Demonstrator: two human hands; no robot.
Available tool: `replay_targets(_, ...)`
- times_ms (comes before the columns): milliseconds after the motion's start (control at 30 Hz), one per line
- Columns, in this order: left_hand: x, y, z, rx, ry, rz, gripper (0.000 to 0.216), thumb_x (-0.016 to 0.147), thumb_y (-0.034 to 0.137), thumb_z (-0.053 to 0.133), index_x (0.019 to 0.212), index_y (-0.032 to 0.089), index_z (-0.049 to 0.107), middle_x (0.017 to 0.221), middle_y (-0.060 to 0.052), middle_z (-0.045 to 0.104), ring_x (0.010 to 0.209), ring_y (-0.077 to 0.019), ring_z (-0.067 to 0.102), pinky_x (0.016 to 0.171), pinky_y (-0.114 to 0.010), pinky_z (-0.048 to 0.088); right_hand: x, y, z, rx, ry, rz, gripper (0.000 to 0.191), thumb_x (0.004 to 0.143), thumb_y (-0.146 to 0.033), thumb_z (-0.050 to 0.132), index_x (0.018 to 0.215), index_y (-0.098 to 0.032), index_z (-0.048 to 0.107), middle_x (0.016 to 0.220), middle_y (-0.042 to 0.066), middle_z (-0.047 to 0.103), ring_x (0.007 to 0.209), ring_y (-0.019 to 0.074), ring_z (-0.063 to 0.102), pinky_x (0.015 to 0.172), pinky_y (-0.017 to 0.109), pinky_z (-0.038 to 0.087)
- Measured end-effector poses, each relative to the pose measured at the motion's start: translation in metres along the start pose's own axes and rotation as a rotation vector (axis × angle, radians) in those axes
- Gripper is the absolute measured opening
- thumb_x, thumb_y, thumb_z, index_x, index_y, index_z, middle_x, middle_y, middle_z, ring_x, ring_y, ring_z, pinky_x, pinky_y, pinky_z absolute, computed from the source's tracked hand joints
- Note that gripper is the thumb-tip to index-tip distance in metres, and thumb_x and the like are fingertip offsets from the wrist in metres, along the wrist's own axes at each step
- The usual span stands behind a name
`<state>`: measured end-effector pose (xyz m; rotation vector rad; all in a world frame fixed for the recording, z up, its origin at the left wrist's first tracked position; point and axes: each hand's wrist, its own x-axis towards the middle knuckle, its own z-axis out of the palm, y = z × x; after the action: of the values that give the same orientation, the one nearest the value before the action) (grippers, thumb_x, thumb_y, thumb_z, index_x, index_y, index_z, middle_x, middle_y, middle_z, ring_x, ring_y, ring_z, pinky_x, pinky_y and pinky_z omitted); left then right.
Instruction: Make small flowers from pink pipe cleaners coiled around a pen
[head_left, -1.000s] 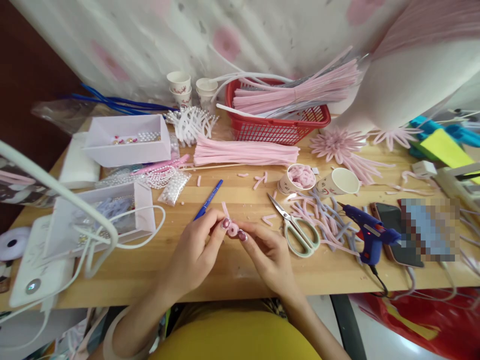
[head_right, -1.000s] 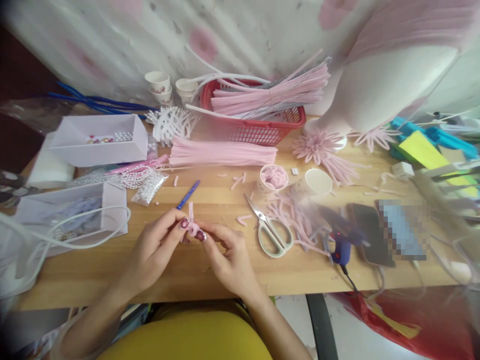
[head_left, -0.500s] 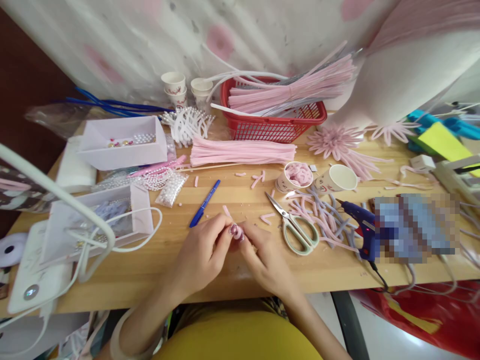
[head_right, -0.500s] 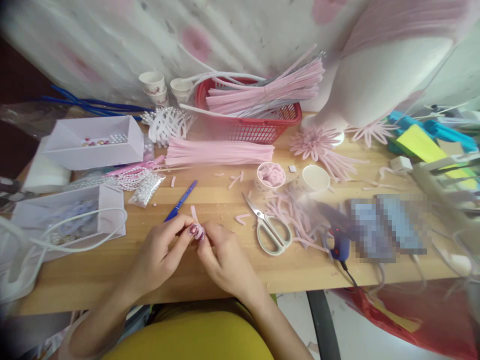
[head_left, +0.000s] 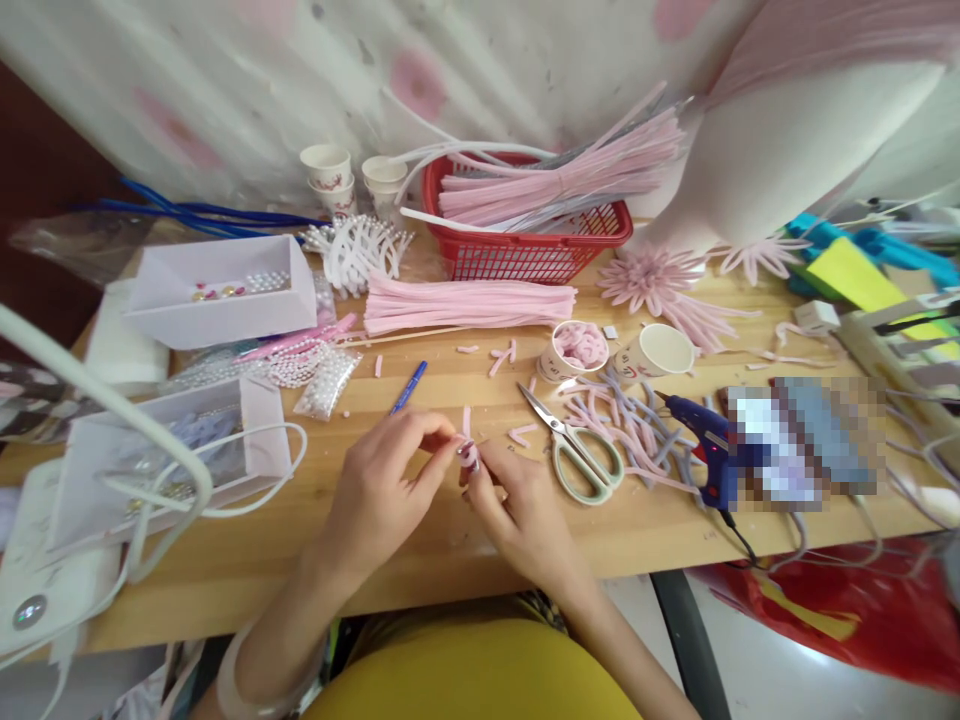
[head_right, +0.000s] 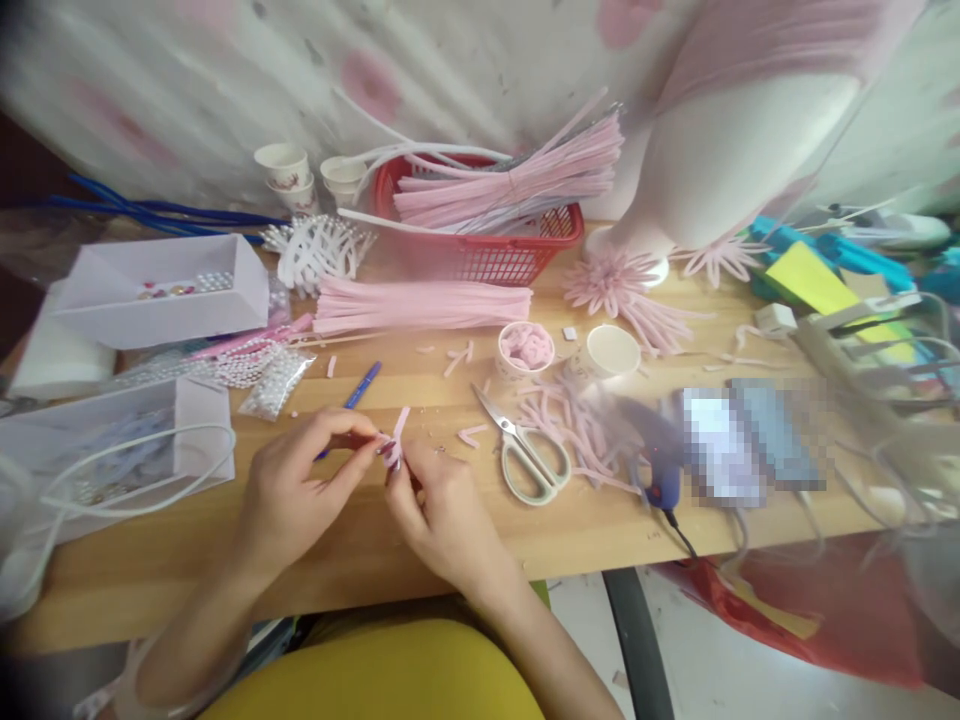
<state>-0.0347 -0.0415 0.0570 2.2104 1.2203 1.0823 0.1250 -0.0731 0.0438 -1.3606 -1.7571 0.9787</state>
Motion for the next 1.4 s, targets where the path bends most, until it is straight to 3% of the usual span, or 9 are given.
replay_targets(100, -0.006, 0.003, 0.008, -0.055, 0.1, 0.011, 0.01, 0.085, 0.008, 0.065, 0.087, 0.018, 0.064, 0.087, -0.001, 0.07, 0.085, -0.0124, 0.066, 0.082, -0.024, 0.051, -0.001, 0.001, 0.005, -0.036, 0.088, 0.026, 0.018, 0.091, -0.019, 0.042, 0.073, -0.02, 0.044, 0.06, -0.004, 0.047, 0.051, 0.0107, 0.044, 0.051, 0.022, 0.03)
replay_targets(267, -0.008, -0.001, 0.011, -0.139, 0.057, -0.17, 0.006, 0.084, 0.016, 0.069, 0.079, 0.019, 0.067, 0.081, 0.001, 0.072, 0.072, -0.0106, 0.068, 0.069, -0.018, 0.055, 0.0, 0.005, 0.011, -0.139, 0.073, -0.008, 0.017, 0.092, -0.019, 0.038, 0.077, -0.02, 0.046, 0.06, -0.001, 0.052, 0.05, 0.0123, 0.047, 0.051, 0.023, 0.031)
replay_targets(600, -0.013, 0.001, 0.008, 0.264, -0.12, 0.107, 0.024, 0.101, 0.024, 0.038, 0.099, 0.017, 0.061, 0.094, -0.008, 0.069, 0.084, -0.0192, 0.068, 0.074, -0.029, 0.055, -0.006, 0.004, 0.013, -0.321, 0.093, -0.074, 0.019, 0.093, -0.018, 0.037, 0.078, -0.019, 0.048, 0.058, 0.0, 0.054, 0.049, 0.0132, 0.045, 0.052, 0.025, 0.026)
replay_targets(867, -0.02, 0.011, 0.024, 0.348, -0.129, 0.036, 0.025, 0.101, 0.02, 0.029, 0.106, 0.018, 0.053, 0.094, -0.009, 0.066, 0.081, -0.021, 0.069, 0.066, -0.031, 0.055, -0.007, 0.002, 0.011, -0.275, 0.122, -0.029, 0.019, 0.091, -0.018, 0.038, 0.075, -0.02, 0.048, 0.058, 0.0, 0.052, 0.05, 0.0129, 0.043, 0.051, 0.025, 0.025)
replay_targets(1067, -0.024, 0.01, 0.024, 0.353, -0.078, -0.02, 0.023, 0.102, 0.025, 0.031, 0.09, 0.021, 0.051, 0.073, -0.004, 0.069, 0.062, -0.0211, 0.068, 0.049, -0.028, 0.049, -0.007, -0.004, 0.007, -0.205, 0.078, -0.025, 0.018, 0.09, -0.019, 0.042, 0.072, -0.02, 0.045, 0.059, -0.002, 0.049, 0.052, 0.0119, 0.041, 0.053, 0.025, 0.028)
replay_targets(1167, -0.025, 0.006, 0.021, 0.401, -0.074, 0.085, 0.021, 0.102, 0.023, 0.033, 0.094, 0.019, 0.052, 0.074, -0.005, 0.07, 0.063, -0.0209, 0.069, 0.053, -0.028, 0.048, -0.007, -0.006, 0.002, -0.084, 0.062, 0.024, 0.021, 0.092, -0.021, 0.043, 0.071, -0.021, 0.043, 0.06, -0.003, 0.049, 0.053, 0.0113, 0.043, 0.054, 0.024, 0.029)
replay_targets(1233, -0.023, 0.005, 0.018, 0.428, -0.11, 0.179, 0.02, 0.102, 0.02, 0.033, 0.097, 0.018, 0.052, 0.08, -0.006, 0.07, 0.069, -0.0206, 0.069, 0.059, -0.029, 0.05, -0.008, -0.006, -0.001, 0.073, 0.098, 0.086, 0.015, 0.095, -0.024, 0.042, 0.081, -0.021, 0.045, 0.066, -0.003, 0.054, 0.057, 0.0117, 0.049, 0.055, 0.024, 0.034)
replay_targets(1333, -0.017, 0.008, 0.016, 0.467, -0.178, 0.274, 0.023, 0.1, 0.013, 0.032, 0.088, 0.019, 0.051, 0.076, -0.005, 0.066, 0.069, -0.0204, 0.067, 0.062, -0.03, 0.049, -0.008, -0.006, -0.001, 0.23, 0.144, 0.152, 0.014, 0.099, -0.032, 0.041, 0.106, -0.02, 0.043, 0.072, -0.003, 0.058, 0.059, 0.0129, 0.054, 0.057, 0.024, 0.039)
replay_targets(1400, -0.014, 0.012, 0.016, 0.487, -0.188, 0.323, 0.026, 0.099, 0.01, 0.032, 0.082, 0.019, 0.05, 0.07, -0.004, 0.062, 0.064, -0.0201, 0.064, 0.061, -0.031, 0.048, -0.008, -0.005, -0.001, 0.222, 0.121, 0.163, 0.017, 0.1, -0.035, 0.038, 0.102, -0.02, 0.046, 0.067, -0.004, 0.055, 0.056, 0.0126, 0.053, 0.055, 0.024, 0.038)
